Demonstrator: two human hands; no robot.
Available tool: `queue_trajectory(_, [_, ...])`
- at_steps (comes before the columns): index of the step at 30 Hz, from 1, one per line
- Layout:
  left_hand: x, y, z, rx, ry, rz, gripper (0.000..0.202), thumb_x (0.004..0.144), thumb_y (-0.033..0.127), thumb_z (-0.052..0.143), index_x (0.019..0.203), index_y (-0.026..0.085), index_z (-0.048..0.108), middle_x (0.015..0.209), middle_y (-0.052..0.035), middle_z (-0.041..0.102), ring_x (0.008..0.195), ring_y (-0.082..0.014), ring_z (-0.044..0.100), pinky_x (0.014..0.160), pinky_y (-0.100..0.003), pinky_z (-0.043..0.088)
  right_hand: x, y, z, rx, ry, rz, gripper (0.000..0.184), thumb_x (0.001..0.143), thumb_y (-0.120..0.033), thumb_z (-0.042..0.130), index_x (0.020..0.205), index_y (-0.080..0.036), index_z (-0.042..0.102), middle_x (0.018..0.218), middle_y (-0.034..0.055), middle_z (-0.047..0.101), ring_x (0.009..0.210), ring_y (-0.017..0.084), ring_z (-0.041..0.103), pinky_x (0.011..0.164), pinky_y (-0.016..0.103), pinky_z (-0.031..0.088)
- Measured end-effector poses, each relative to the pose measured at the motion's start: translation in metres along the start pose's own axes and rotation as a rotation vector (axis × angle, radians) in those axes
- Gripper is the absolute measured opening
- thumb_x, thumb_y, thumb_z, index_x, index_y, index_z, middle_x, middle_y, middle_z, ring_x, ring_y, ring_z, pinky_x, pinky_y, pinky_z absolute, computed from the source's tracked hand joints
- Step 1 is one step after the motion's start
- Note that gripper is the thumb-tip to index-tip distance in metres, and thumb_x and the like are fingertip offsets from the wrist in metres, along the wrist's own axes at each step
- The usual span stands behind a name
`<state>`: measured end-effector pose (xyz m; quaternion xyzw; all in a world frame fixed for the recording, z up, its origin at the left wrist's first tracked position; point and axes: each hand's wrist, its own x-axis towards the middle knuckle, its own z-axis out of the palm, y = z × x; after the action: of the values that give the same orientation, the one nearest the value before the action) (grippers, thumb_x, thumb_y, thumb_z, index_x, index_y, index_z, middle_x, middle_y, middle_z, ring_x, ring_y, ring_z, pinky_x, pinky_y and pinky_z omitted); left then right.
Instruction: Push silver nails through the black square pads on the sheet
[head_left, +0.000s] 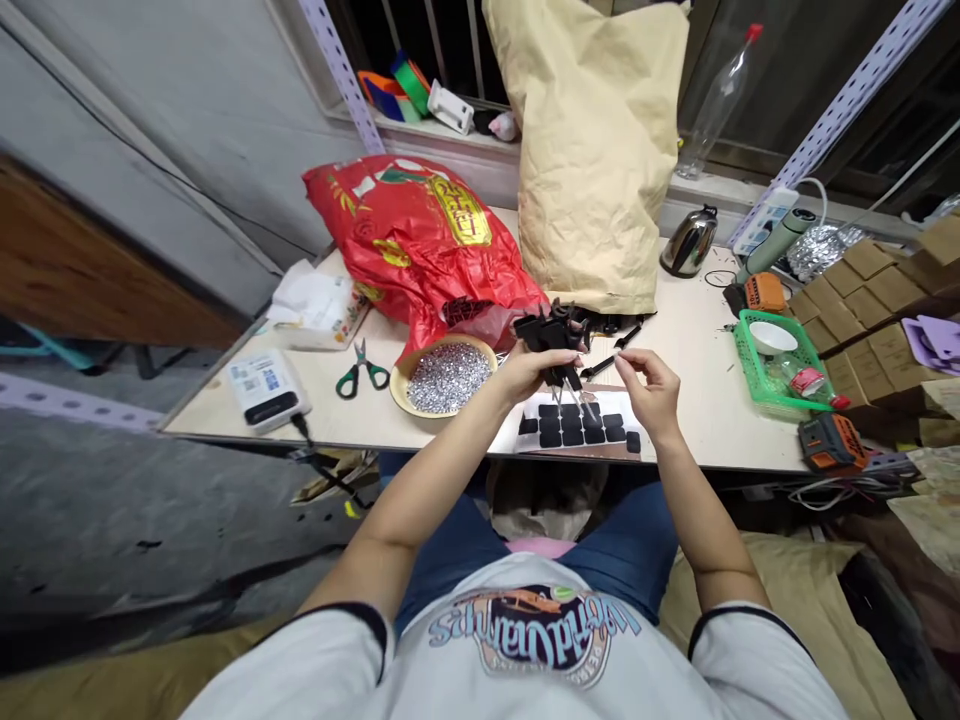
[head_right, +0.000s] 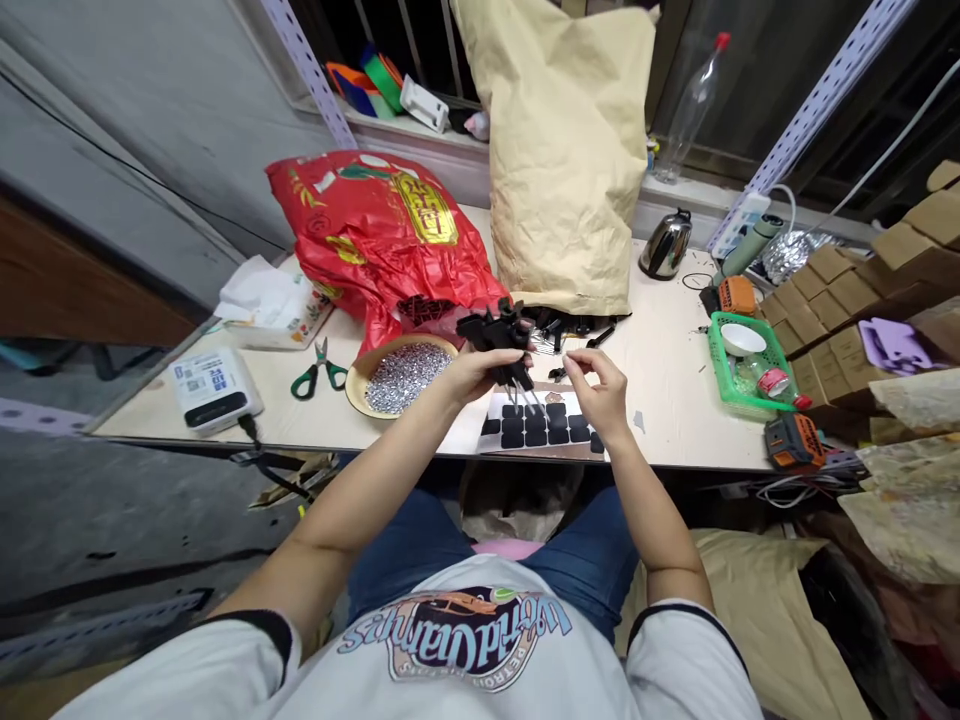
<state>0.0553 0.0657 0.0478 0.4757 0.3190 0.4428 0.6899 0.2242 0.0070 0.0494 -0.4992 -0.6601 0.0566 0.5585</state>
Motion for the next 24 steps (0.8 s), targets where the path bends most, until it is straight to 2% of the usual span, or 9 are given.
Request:
queue_trajectory(2, [0.006,-0.001,0.000,-0.069,0.006,-0.023,0.040,0.054,0.027,0.077,0.090,0.014,0.064,0.080,-0.0039,0.067,0.069,-0.0155,0.065,0.070,-0.033,0.053,0.001,-0.001,0.000,-0.034,-0.009,-0.038,0.014,0.087,-0.029,0.057,0.086,-0.017,0.064,0.082,0.0030,0.067,0.072,0.012,0.062,0.062,0.024,0.054])
queue_trajectory(5, [0.026,-0.010,0.004,-0.162,0.108,-0.072,0.023,0.057,0.019,0.074,0.076,0.013,0.062,0.068,-0.0003,0.064,0.063,-0.0117,0.062,0.071,-0.030,0.053,0.002,0.007,-0.004,-0.139,-0.067,-0.124,0.012,0.088,-0.026,0.054,0.092,-0.018,0.063,0.087,0.0042,0.066,0.073,0.013,0.062,0.062,0.026,0.053])
queue_trajectory(9, [0.062,-0.028,0.023,-0.309,0.086,-0.346,0.007,0.068,0.011,0.066,0.070,0.012,0.059,0.065,-0.0014,0.063,0.060,-0.0109,0.061,0.070,-0.028,0.052,0.003,0.038,-0.015,-0.410,-0.204,-0.288,0.020,0.091,-0.021,0.046,0.101,-0.019,0.063,0.098,0.0085,0.065,0.089,0.017,0.061,0.074,0.032,0.053])
queue_trajectory(13, [0.093,-0.047,0.055,-0.231,0.034,-0.578,0.014,0.073,0.009,0.063,0.062,0.013,0.055,0.056,-0.0020,0.058,0.059,-0.0118,0.060,0.067,-0.026,0.051,0.003,0.078,-0.032,-0.621,-0.456,-0.512,0.027,0.093,-0.015,0.039,0.102,-0.020,0.064,0.111,0.0105,0.063,0.095,0.017,0.060,0.076,0.033,0.050])
queue_trajectory(15, [0.107,-0.057,0.070,-0.175,0.015,-0.642,0.017,0.072,0.008,0.063,0.060,0.013,0.053,0.053,-0.0023,0.056,0.055,-0.0119,0.057,0.062,-0.026,0.050,0.004,0.097,-0.041,-0.639,-0.606,-0.648,0.027,0.094,-0.015,0.038,0.098,-0.020,0.064,0.110,0.0094,0.063,0.094,0.016,0.060,0.074,0.033,0.050])
queue_trajectory(17, [0.119,-0.066,0.083,-0.115,0.010,-0.685,0.016,0.072,0.008,0.063,0.060,0.013,0.053,0.051,-0.0023,0.054,0.051,-0.0121,0.055,0.057,-0.026,0.048,0.006,0.114,-0.047,-0.609,-0.696,-0.745,0.028,0.095,-0.016,0.037,0.095,-0.019,0.065,0.105,0.0090,0.065,0.089,0.015,0.061,0.071,0.032,0.051])
queue_trajectory(21, [0.140,-0.085,0.098,0.035,0.058,-0.723,0.015,0.070,0.011,0.066,0.064,0.014,0.053,0.049,-0.0010,0.052,0.050,-0.0139,0.052,0.053,-0.028,0.046,0.013,0.142,-0.053,-0.540,-0.750,-0.745,0.037,0.097,-0.017,0.028,0.094,-0.016,0.065,0.097,0.0101,0.066,0.083,0.014,0.062,0.072,0.033,0.054])
queue_trajectory(24, [0.149,-0.093,0.099,0.133,0.127,-0.681,0.018,0.066,0.012,0.069,0.066,0.016,0.052,0.050,0.0006,0.051,0.053,-0.0149,0.053,0.055,-0.028,0.045,0.017,0.155,-0.052,-0.551,-0.754,-0.693,0.039,0.097,-0.019,0.026,0.093,-0.015,0.065,0.097,0.0109,0.067,0.084,0.015,0.063,0.073,0.034,0.056])
